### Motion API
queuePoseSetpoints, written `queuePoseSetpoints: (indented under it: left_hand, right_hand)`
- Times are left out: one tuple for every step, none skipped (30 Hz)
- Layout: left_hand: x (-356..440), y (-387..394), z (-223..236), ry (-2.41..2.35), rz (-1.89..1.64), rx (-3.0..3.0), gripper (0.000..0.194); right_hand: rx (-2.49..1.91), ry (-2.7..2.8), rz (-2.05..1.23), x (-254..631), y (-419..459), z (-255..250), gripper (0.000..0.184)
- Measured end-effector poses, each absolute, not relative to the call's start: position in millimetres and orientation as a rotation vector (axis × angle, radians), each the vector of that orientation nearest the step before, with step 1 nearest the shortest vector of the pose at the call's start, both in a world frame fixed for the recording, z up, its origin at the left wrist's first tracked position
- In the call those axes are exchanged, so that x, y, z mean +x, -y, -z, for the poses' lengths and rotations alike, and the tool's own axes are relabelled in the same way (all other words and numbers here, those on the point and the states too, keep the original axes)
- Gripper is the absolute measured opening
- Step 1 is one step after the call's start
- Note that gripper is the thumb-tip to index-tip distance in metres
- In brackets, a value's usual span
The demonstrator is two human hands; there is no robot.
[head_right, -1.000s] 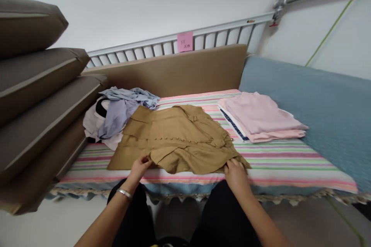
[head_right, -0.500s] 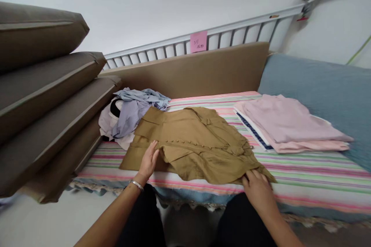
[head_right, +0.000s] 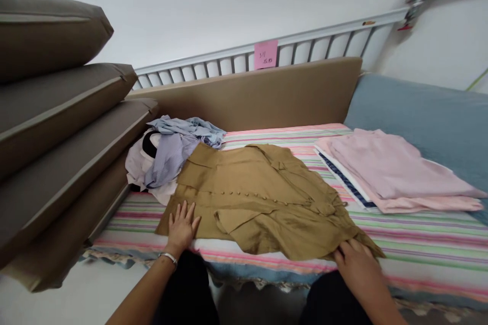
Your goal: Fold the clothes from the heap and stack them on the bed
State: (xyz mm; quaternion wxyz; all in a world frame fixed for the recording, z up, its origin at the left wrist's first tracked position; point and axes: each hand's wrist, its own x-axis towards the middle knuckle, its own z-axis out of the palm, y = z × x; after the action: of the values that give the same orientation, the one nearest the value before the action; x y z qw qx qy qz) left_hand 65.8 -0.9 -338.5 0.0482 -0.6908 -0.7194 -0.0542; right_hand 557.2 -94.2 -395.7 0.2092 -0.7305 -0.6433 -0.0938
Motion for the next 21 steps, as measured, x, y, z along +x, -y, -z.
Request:
queuePoseSetpoints:
  left_hand:
    - [67, 1, 337, 2.203, 0.158, -2.101, 0.056]
    - [68, 2, 337, 2.203, 0.166, -2.092, 0.057]
    - [69, 2, 336, 2.192, 0.185, -2.085, 0.058]
    - [69, 2, 336, 2.177, 0.207, -2.082, 0.058]
    - [70, 2, 335, 2.167, 0.224, -2.085, 0.058]
    - [70, 2, 335, 2.168, 0.233, -2.096, 0.058]
    - [71, 2, 334, 2.181, 0.236, -2.11, 0.057]
    - [73, 3, 332, 2.207, 0.246, -2.117, 0.056]
    - [75, 4, 329, 2.229, 0.281, -2.116, 0.055]
    - [78, 6, 327, 2.233, 0.354, -2.125, 0.054]
    - [82, 8, 324, 2.221, 0.461, -2.153, 0.052]
    - [87, 11, 321, 2.2, 0.6, -2.199, 0.05]
    - [93, 14, 319, 2.19, 0.769, -2.252, 0.048]
    - [100, 17, 318, 2.216, 0.96, -2.302, 0.048]
    - [108, 19, 317, 2.316, 1.159, -2.329, 0.05]
    - [115, 20, 317, 2.485, 1.341, -2.312, 0.053]
    - [123, 20, 316, 2.689, 1.481, -2.256, 0.055]
    - [129, 20, 316, 2.89, 1.562, -2.183, 0.055]
    - [135, 18, 314, 3.054, 1.586, -2.124, 0.052]
    - [140, 16, 311, 3.154, 1.578, -2.102, 0.048]
    - [144, 14, 308, 3.183, 1.57, -2.12, 0.044]
  right_hand:
    - [-2.04, 1.804, 0.255, 557, 94, 395, 0.018]
    - [-2.045, 1.834, 0.245, 556, 95, 393, 0.018]
    - [-2.051, 1.866, 0.235, 554, 95, 390, 0.018]
    - [-2.067, 1.878, 0.236, 552, 96, 387, 0.019]
    - [-2.089, 1.883, 0.24, 550, 97, 383, 0.019]
    - [-2.112, 1.884, 0.246, 547, 97, 379, 0.018]
    - [-2.135, 1.879, 0.257, 544, 97, 376, 0.018]
    - [-2.157, 1.869, 0.267, 541, 98, 372, 0.017]
    - [-2.177, 1.859, 0.275, 538, 98, 369, 0.016]
    - [-2.192, 1.853, 0.278, 535, 98, 366, 0.015]
    - [-2.205, 1.848, 0.275, 533, 98, 363, 0.014]
    - [-2.217, 1.841, 0.268, 530, 99, 360, 0.014]
    - [-2.229, 1.832, 0.255, 528, 99, 357, 0.013]
    - [-2.245, 1.818, 0.239, 525, 100, 353, 0.013]
    - [-2.261, 1.801, 0.221, 522, 101, 350, 0.013]
    - [-2.277, 1.785, 0.201, 520, 101, 346, 0.013]
    - [-2.291, 1.77, 0.179, 518, 102, 343, 0.014]
    - [-2.305, 1.756, 0.157, 516, 102, 340, 0.015]
    - [-2.314, 1.744, 0.136, 514, 103, 338, 0.016]
    - [-2.318, 1.735, 0.117, 513, 103, 336, 0.016]
    - [-2.316, 1.728, 0.102, 512, 103, 334, 0.017]
